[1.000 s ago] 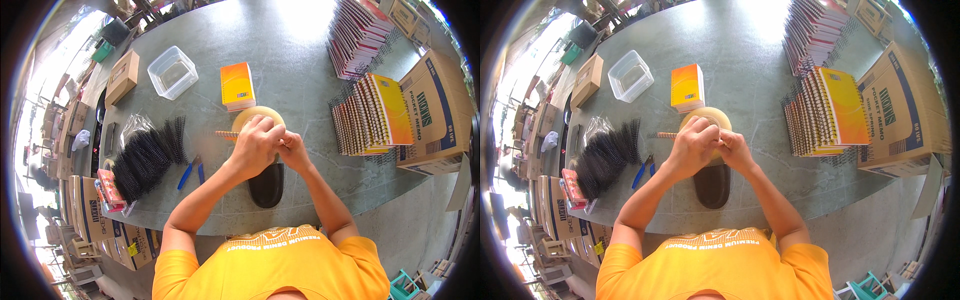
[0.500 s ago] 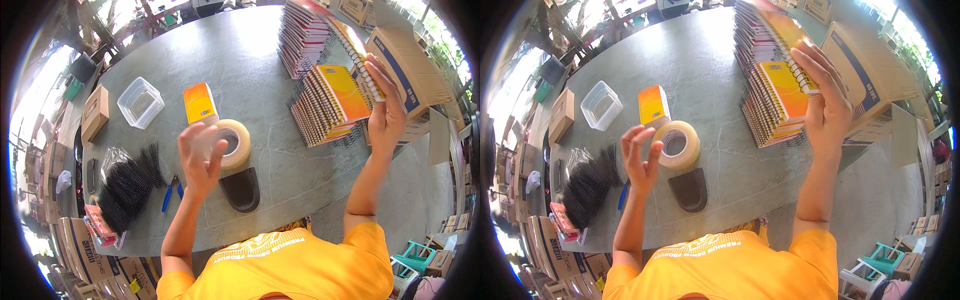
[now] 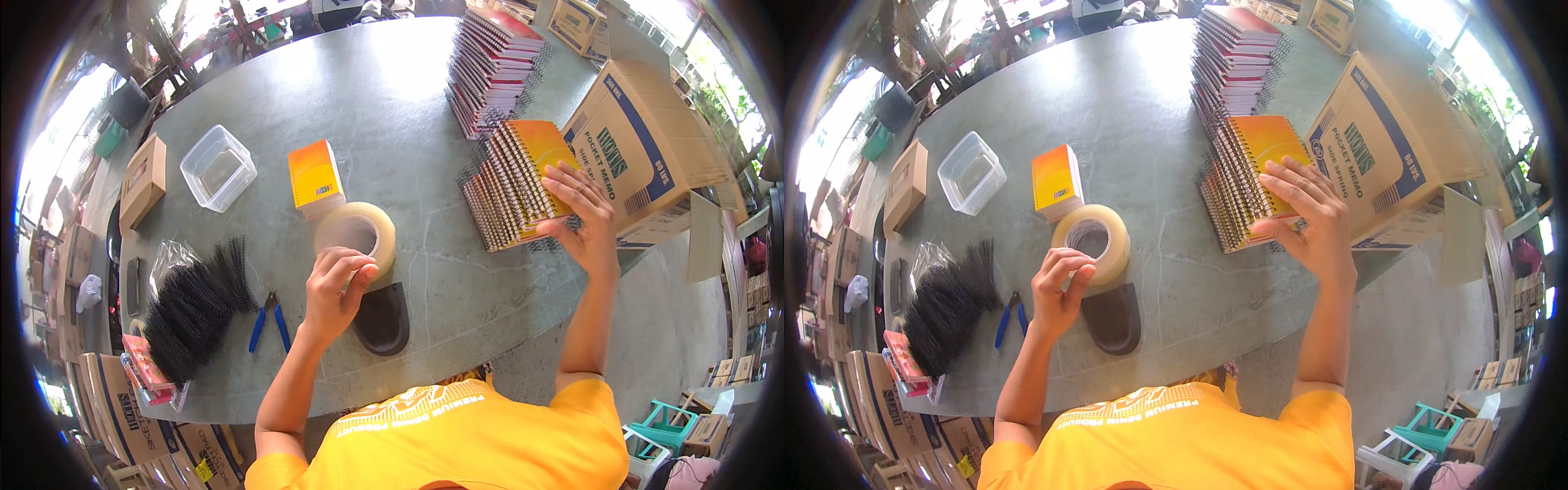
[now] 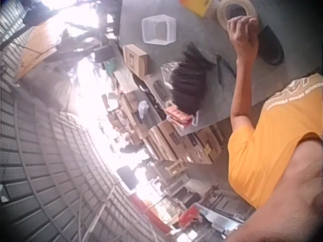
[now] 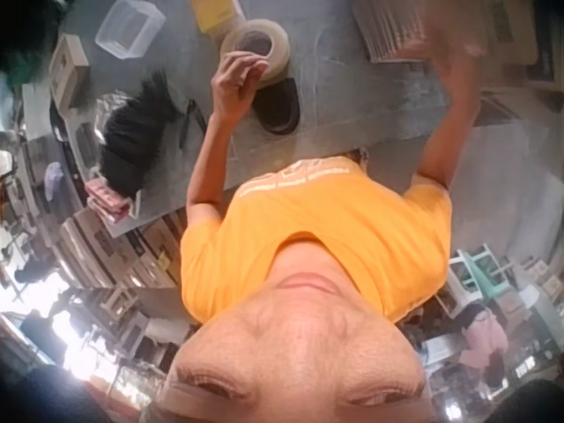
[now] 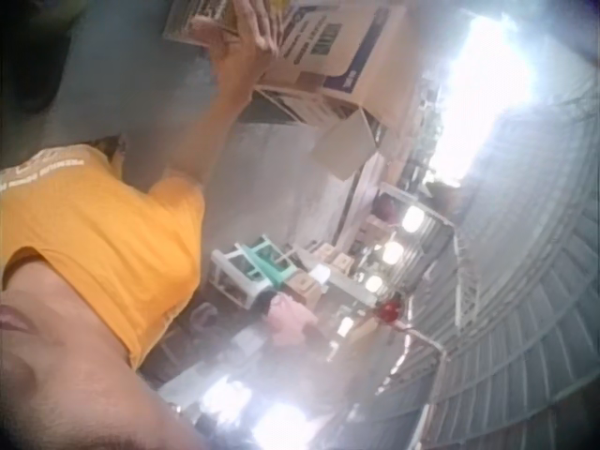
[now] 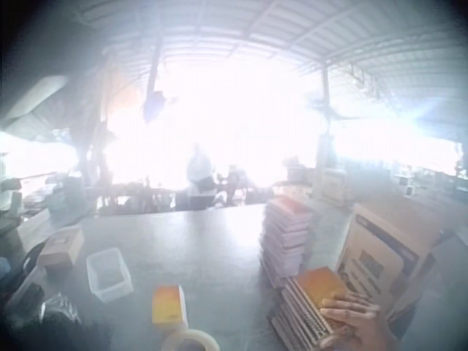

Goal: The person inserts a spiral coil into the punched holes of small yellow notebooks by hand and uses a specialized tool to crimp the ends of the coil.

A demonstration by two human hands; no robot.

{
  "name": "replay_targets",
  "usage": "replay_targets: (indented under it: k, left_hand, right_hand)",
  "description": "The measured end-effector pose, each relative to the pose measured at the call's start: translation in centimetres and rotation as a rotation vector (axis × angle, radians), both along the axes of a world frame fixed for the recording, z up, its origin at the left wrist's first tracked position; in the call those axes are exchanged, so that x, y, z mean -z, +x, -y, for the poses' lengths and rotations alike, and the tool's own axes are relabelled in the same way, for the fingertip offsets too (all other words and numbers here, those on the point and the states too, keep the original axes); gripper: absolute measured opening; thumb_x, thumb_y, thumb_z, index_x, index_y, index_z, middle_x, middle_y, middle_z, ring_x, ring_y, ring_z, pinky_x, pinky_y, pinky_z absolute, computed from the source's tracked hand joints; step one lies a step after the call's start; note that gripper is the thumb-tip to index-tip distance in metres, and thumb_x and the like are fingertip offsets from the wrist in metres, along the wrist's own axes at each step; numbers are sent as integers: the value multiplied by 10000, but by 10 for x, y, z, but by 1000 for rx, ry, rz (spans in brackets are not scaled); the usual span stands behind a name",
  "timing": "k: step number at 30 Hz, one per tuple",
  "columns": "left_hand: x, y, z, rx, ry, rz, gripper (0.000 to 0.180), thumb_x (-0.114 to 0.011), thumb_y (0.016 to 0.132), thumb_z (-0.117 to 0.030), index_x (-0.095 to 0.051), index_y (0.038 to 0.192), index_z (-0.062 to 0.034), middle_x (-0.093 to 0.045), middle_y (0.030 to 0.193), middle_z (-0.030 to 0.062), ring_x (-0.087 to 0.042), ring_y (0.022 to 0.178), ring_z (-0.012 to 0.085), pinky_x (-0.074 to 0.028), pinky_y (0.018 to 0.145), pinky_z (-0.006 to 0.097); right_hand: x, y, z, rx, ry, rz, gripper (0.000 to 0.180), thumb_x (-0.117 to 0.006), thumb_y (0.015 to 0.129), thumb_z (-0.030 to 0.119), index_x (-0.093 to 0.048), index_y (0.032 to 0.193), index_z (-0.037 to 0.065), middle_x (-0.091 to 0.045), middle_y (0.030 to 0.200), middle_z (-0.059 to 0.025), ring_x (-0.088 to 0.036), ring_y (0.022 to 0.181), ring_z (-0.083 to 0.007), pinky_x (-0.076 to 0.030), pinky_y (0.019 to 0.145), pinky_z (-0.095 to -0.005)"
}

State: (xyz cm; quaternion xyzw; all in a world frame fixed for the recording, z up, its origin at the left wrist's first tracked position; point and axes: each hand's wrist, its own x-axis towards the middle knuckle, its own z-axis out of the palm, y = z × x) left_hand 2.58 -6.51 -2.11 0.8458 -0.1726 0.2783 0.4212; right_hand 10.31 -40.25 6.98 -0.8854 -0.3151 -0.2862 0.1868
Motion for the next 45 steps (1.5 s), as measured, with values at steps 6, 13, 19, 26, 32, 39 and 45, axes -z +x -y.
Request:
replay_targets:
  k: [6, 13, 19, 26, 32, 39, 45]
  left_hand:
    - [4, 4, -4, -15, -9, -27, 81, -685, 777, -58, -628, 833, -45, -630, 803, 71, -584, 787, 250, -462, 723, 347]
    - [6, 60, -56, -349, 345, 68, 139, -681, 769, -87, -643, 895, -41, -650, 900, 100, -568, 922, 302, -439, 830, 396]
    - [55, 101, -83, -483, 611, -31, 372, -636, 810, -175, -595, 1154, -42, -601, 1162, 136, -513, 1146, 297, -371, 952, 403]
    - [45, 69, -77, -437, 848, -39, 330, -582, 795, -133, -615, 1107, -29, -638, 1073, 133, -536, 1087, 278, -365, 921, 412]
    - [-18, 14, -7, -73, 614, -14, 289, -670, 753, -169, -635, 1031, -99, -636, 971, 97, -563, 968, 249, -406, 866, 384]
    - [-4, 19, -58, -186, -396, -304, 438, -792, 695, -94, -591, 1078, -27, -621, 1087, 50, -583, 988, 127, -472, 860, 290]
    - [32, 24, -43, 40, -756, -568, 274, -755, 708, 9, -629, 950, -17, -663, 883, 33, -622, 780, 96, -513, 729, 229]
  right_hand:
    - [-1, 1, 3, -7, 47, -72, 432, -718, 727, 299, -650, 1109, 109, -624, 1168, -64, -535, 1164, -276, -379, 1009, -421]
    - [-9, -9, -9, 47, -85, 56, 381, -697, 765, 314, -644, 1052, 68, -634, 1142, -85, -540, 1154, -308, -394, 989, -448]
    - [-24, -44, -36, -185, 197, 219, 288, -663, 817, 327, -650, 947, 71, -672, 984, -119, -639, 958, -299, -474, 879, -429]
    - [29, -21, -113, -547, 201, -175, 252, -699, 775, 216, -641, 964, 60, -672, 968, -94, -631, 960, -265, -480, 847, -384]
    - [104, 10, -193, -358, -9, -360, 327, -687, 770, 97, -615, 1082, 30, -658, 998, -147, -620, 974, -287, -473, 857, -358]
    - [111, 27, -183, -631, 1041, -1282, 241, -664, 824, 44, -633, 1058, -6, -667, 955, -39, -583, 869, -92, -469, 802, -240]
    - [110, 26, -180, -592, 972, -1217, 306, -709, 768, 7, -615, 1060, 8, -655, 1001, -90, -600, 951, -116, -484, 831, -241]
